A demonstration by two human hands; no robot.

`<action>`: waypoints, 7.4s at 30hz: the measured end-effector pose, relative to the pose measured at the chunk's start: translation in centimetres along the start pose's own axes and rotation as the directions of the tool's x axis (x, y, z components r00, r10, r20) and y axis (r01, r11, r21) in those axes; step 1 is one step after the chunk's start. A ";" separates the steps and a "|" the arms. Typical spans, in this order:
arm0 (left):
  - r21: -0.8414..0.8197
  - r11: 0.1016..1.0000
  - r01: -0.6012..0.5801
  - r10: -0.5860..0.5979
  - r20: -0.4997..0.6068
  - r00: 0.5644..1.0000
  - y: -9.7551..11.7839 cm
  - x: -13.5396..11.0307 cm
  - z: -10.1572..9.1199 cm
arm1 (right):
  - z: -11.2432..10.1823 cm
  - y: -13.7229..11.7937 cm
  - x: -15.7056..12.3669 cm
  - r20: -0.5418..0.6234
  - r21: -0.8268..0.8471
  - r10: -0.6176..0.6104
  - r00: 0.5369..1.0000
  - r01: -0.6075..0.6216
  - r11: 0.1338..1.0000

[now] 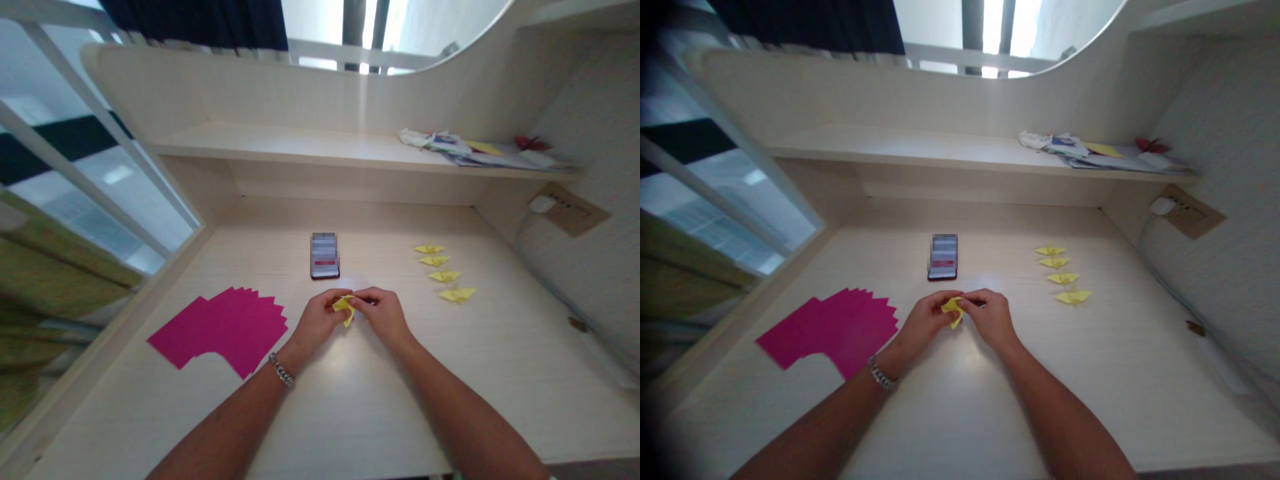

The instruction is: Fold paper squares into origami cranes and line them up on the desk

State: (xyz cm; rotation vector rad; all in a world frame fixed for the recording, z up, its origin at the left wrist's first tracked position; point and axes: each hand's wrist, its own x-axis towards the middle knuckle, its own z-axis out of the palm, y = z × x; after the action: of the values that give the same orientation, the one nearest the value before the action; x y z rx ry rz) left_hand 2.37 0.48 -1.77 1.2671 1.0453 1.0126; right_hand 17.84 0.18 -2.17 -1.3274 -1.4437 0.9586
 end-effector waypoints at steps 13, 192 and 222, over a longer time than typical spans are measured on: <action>-0.064 0.995 0.071 -0.072 -0.015 0.997 -0.9 0.3 -0.2 | -0.2 0.5 0.3 0.076 -0.026 0.026 0.997 -0.024 0.999; -0.281 0.944 0.172 -0.140 0.131 0.981 -0.1 -0.9 0.6 | 1.0 0.1 0.0 -0.085 0.249 0.086 0.993 -0.062 0.966; -0.355 0.928 0.110 -0.099 0.049 0.994 -0.5 0.2 -1.4 | -0.5 0.0 0.3 0.273 0.426 0.264 0.925 -0.363 0.829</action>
State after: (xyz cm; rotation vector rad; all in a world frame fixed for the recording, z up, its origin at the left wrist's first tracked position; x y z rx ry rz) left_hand 1.07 1.01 -2.34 0.9165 0.8482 1.0431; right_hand 18.32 0.42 -1.98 -1.1367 -1.0452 1.5940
